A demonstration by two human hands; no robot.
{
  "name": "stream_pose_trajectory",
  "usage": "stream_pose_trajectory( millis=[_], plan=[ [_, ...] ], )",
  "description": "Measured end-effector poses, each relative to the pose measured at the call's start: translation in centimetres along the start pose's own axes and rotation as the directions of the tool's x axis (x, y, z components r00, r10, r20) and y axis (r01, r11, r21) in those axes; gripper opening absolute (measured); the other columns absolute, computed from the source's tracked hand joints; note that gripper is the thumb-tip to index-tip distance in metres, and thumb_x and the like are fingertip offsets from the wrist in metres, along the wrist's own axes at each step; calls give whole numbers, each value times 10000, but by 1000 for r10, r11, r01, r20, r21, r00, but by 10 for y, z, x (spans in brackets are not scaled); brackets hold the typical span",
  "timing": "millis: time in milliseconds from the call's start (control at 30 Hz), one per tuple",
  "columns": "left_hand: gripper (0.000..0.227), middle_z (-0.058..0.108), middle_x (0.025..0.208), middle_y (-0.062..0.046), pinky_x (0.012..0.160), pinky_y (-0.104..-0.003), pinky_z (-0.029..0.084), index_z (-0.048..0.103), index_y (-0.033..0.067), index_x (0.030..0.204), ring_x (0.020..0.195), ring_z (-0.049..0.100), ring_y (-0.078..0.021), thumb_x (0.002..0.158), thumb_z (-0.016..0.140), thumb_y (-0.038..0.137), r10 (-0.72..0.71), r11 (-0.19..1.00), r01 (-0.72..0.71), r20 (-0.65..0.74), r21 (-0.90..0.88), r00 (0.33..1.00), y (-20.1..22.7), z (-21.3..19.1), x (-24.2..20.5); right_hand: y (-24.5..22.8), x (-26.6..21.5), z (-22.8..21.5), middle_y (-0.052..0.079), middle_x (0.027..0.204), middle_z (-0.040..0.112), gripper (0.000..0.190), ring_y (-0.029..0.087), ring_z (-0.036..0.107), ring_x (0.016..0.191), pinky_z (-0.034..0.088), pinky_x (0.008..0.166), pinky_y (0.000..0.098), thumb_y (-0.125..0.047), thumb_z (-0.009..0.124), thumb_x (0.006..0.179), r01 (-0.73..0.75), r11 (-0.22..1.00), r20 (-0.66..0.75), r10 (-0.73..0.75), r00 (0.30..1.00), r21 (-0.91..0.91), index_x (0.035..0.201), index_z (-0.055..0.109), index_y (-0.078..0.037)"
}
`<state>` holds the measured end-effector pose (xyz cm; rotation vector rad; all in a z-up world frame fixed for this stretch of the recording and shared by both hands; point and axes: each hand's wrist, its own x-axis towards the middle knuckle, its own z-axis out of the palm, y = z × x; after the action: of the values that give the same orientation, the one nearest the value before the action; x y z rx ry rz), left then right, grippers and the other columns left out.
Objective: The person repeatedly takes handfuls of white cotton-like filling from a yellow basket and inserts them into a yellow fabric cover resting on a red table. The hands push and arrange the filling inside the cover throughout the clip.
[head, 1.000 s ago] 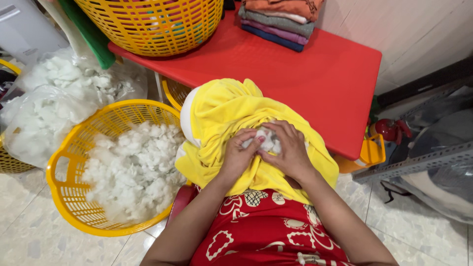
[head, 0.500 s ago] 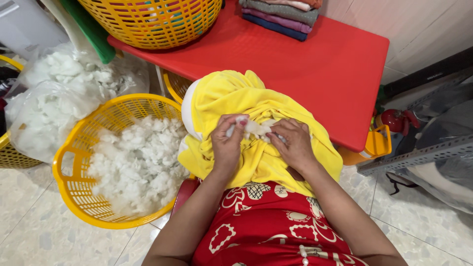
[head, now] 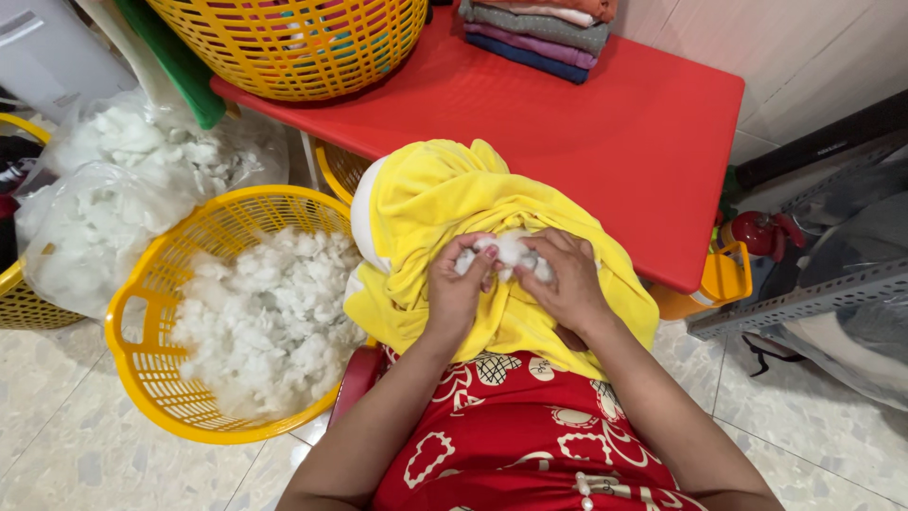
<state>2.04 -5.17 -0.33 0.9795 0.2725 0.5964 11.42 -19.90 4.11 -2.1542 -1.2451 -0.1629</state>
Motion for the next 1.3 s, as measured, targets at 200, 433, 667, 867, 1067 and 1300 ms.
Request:
stream_pose_trajectory(
  millis=[200, 433, 667, 867, 1067, 1300],
  plan=[
    [116, 724, 928, -36, 694, -215, 527, 710, 33, 1063, 791, 669, -78, 948, 723, 37, 36, 981, -43, 41, 188, 998, -5, -1, -4, 4, -1, 6, 69, 1071, 651, 393, 235, 598, 1067, 353, 911, 397, -328, 788, 798, 62, 997, -26, -63, 998, -38, 1042, 696, -35],
    [76, 714, 965, -31, 827, -225, 559, 689, 30, 1014, 885, 677, -86, 942, 699, 8, 180, 976, -177, -13, 124, 984, 7, 0, -2, 14, -5, 11, 4, 1031, 702, 163, 200, 615, 1024, 347, 936, 397, -215, 691, 924, -10, 1000, 25, 10, 1000, -9, 1008, 740, -84],
    [109, 646, 922, -26, 599, -203, 420, 605, 50, 1130, 698, 527, -50, 1048, 675, 66, 343, 940, -340, -93, 37, 935, 56, -26, 18, 18, -5, 13, 27, 1059, 712, 169, 212, 622, 1083, 349, 947, 395, -193, 676, 917, -49, 998, 4, 49, 999, 39, 1019, 750, -81],
    [292, 666, 1104, -57, 754, -230, 549, 581, 88, 1279, 893, 674, -107, 992, 634, 88, -5, 914, -42, 115, 403, 993, 40, 4, -4, 18, -4, 11, 3, 1019, 692, 192, 164, 665, 928, 463, 890, 325, -220, 685, 953, -249, 920, 66, 240, 969, 301, 1118, 737, -138],
    [442, 663, 1172, -90, 901, -283, 556, 567, 61, 1291, 1049, 660, -156, 905, 783, 65, 157, 863, -286, 316, 417, 936, 16, 17, -2, 14, -7, 3, 79, 1181, 634, 565, 236, 558, 1174, 327, 996, 398, -184, 699, 846, -14, 999, 105, 8, 994, 49, 1402, 627, -119],
    [218, 716, 1027, -76, 779, -242, 562, 627, 35, 1115, 898, 676, -90, 920, 721, 17, 72, 900, -128, 147, 418, 987, 15, 13, -3, -1, 3, 2, 130, 1218, 565, 896, 281, 493, 1208, 313, 966, 428, -329, 756, 728, 37, 998, 205, -28, 978, -43, 1525, 448, -56]
  ],
)
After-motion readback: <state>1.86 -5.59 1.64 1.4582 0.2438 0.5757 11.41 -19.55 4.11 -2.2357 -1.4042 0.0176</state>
